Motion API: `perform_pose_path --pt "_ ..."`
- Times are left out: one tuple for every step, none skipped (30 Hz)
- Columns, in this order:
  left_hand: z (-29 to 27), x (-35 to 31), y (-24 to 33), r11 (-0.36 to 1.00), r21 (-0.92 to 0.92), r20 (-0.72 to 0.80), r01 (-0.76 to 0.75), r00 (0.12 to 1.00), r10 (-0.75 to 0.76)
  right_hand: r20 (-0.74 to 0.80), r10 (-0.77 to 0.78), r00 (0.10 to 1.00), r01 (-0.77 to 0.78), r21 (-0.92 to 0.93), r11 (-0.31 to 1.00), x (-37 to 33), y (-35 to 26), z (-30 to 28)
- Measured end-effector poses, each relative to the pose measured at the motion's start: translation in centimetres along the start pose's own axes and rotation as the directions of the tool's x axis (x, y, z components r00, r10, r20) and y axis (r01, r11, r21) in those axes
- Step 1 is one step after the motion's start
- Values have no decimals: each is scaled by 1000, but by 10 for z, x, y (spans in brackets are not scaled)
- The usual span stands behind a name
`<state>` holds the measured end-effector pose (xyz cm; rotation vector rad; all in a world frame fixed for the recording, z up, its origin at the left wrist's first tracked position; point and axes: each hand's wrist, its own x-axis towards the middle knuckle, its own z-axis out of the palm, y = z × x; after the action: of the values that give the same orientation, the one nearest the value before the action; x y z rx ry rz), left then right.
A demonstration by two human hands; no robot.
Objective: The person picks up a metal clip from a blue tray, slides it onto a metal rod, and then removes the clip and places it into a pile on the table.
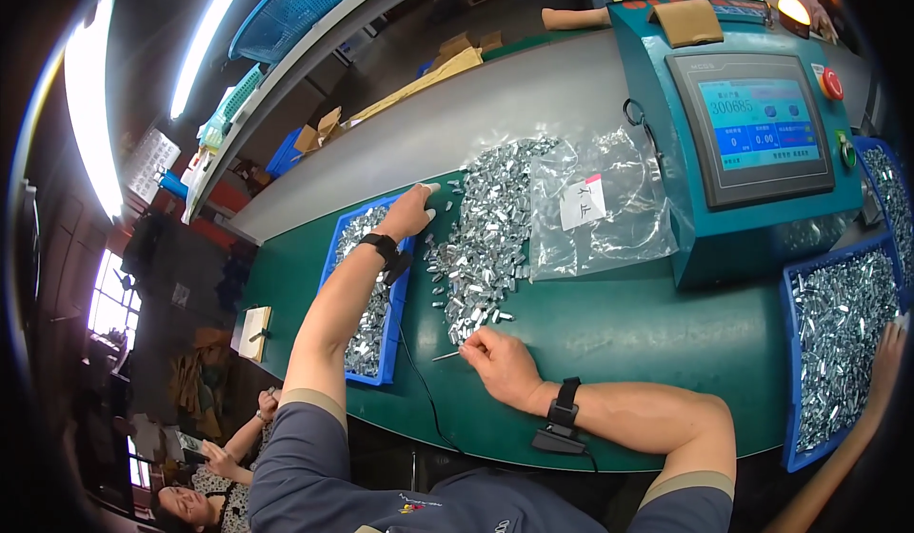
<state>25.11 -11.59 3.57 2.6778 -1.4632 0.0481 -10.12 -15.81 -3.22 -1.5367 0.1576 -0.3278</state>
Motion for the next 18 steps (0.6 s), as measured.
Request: perform_pose_path --pt "0 12 -4 1000 6 57 22 998 -22 6 5 1000 -5 12 1000 0 0 1" --pt "5 20 -6 1000 3 55 13 998 -14 6 13 1000 -13 24 1000 1 0 1" --pt "9 27 -9 1000 -11 34 -28 999 28 13 15 1000 -15 19 1000 1 1 1" --pt "14 33 -11 997 -23 13 -68 998 68 7 14 1000 -14 16 1000 0 2 2" --pt "17 37 -13 995 -24 15 -100 995 100 8 -9 1000 9 -2 1000 -1 0 3" --pt "19 42 -15 994 -24 13 -102 995 103 13 -32 999 33 -20 999 -1 -2 4" --pt "21 46 -18 996 -41 46 -78 996 80 25 -21 999 21 -22 1000 0 -4 3" --pt "23 53 -8 996 -66 87 -64 994 70 13 -12 1000 12 -25 1000 0 -3 1" --pt "24 56 0 995 -74 93 -72 993 79 10 -12 1000 12 -23 1000 0 -2 0" --pt "24 58 7 995 -85 93 -45 994 53 9 -12 1000 12 -21 1000 0 0 -2" --pt "22 55 8 996 -88 89 -6 996 13 14 -10 1000 10 -20 1000 0 -1 -1" --pt "25 53 5 996 -88 91 1 996 7 15 -16 1000 16 -28 999 0 -2 -1" --pt "25 51 5 993 -117 45 -4 999 9 17 -22 1000 23 -37 999 0 -2 -1" --pt "26 49 7 989 -148 -2 -11 1000 11 22 -20 1000 20 -36 999 0 -2 0" --pt "27 43 8 990 -144 -11 -14 1000 12 18 -15 1000 16 -23 1000 1 -2 0" --pt "28 38 9 989 -145 -10 -8 1000 6 15 -11 1000 12 -10 1000 1 -2 0" --pt "28 35 11 991 -132 -18 -8 1000 5 18 -11 1000 11 -11 1000 1 -2 1" --pt "27 31 13 993 -119 -27 -8 1000 5 17 -8 1000 8 -14 1000 1 -2 1"
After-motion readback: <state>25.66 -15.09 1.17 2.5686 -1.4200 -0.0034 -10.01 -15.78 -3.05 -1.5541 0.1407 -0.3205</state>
